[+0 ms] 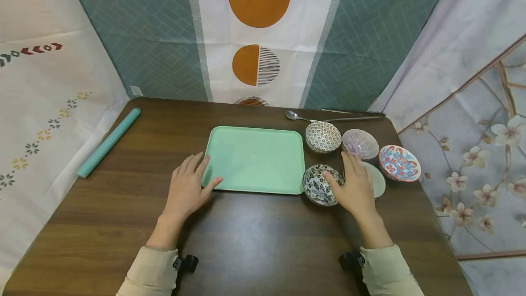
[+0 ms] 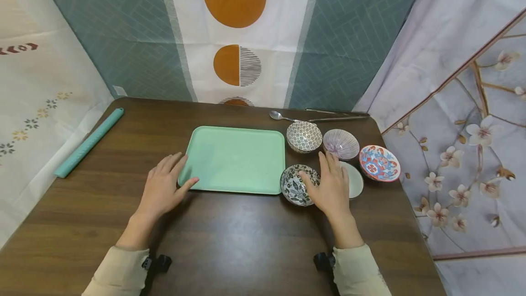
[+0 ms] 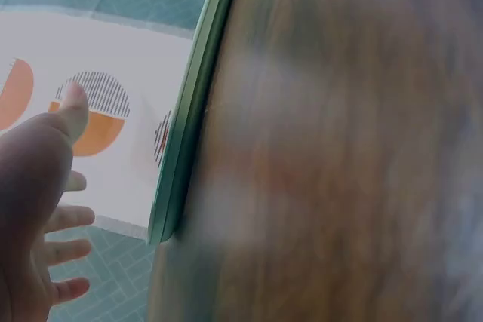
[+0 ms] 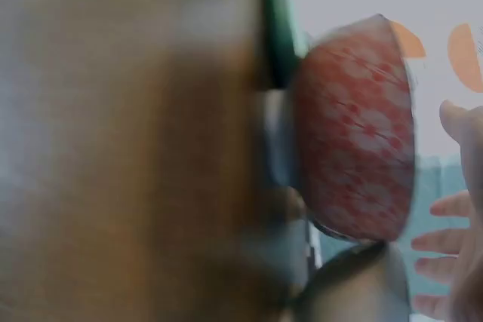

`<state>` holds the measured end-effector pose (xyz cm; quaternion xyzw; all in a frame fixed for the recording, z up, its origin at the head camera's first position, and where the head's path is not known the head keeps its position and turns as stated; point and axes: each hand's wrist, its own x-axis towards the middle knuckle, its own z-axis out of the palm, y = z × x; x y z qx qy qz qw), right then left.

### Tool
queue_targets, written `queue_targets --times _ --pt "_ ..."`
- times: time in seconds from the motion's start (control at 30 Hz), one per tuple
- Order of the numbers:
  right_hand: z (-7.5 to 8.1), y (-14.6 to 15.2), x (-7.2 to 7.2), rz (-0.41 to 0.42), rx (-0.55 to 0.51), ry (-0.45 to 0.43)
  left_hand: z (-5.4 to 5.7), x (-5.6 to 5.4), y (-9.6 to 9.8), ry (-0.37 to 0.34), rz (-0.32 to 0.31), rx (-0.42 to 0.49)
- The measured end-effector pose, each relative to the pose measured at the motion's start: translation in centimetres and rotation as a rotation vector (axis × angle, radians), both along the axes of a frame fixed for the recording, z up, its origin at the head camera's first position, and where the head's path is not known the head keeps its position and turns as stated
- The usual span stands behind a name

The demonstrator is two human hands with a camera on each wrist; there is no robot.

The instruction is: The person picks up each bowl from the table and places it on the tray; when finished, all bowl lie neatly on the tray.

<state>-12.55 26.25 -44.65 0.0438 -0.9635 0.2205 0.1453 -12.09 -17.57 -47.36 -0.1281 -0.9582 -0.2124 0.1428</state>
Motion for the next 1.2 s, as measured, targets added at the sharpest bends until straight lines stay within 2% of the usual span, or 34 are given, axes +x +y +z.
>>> queue_targets --times 0.1,0.17,0.27,0.4,0.57,0.73,0.8,0.9,1.1,1.2 --pt "0.8 1.1 -0.3 -0.049 -0.117 0.085 -0.4 -0.2 0.1 0.038 0.021 0.135" --pt "1.4 2.2 -0.6 -0.095 -0.193 0.130 -0.8 -0.3 -0.1 0.037 0.038 0.229" --pt "2.1 4.0 -0.8 -0.160 -0.263 0.170 -1.4 -0.4 -0.5 0.001 0.049 0.339" --pt "2.3 6.8 -0.9 -0.257 -0.299 0.169 -1.8 -0.6 -1.0 -0.046 0.040 0.419" --pt "1.6 10.4 -0.9 -0.388 -0.317 0.098 -2.3 -0.8 -1.5 -0.113 0.049 0.455" --pt "0.7 12.9 -0.9 -0.468 -0.323 -0.016 -2.6 -0.9 -1.6 -0.161 0.043 0.478" --pt "0.3 13.6 -0.9 -0.489 -0.318 -0.037 -2.6 -0.9 -1.6 -0.169 0.040 0.485" --pt "-0.4 14.3 -0.8 -0.510 -0.296 -0.029 -2.5 -0.9 -1.5 -0.185 0.038 0.492" --pt "-1.4 15.5 -0.9 -0.520 -0.240 0.042 -2.5 -0.9 -1.4 -0.199 0.051 0.488" --pt "-1.7 16.2 -0.9 -0.549 -0.251 0.012 -2.5 -0.9 -1.4 -0.199 0.057 0.483"
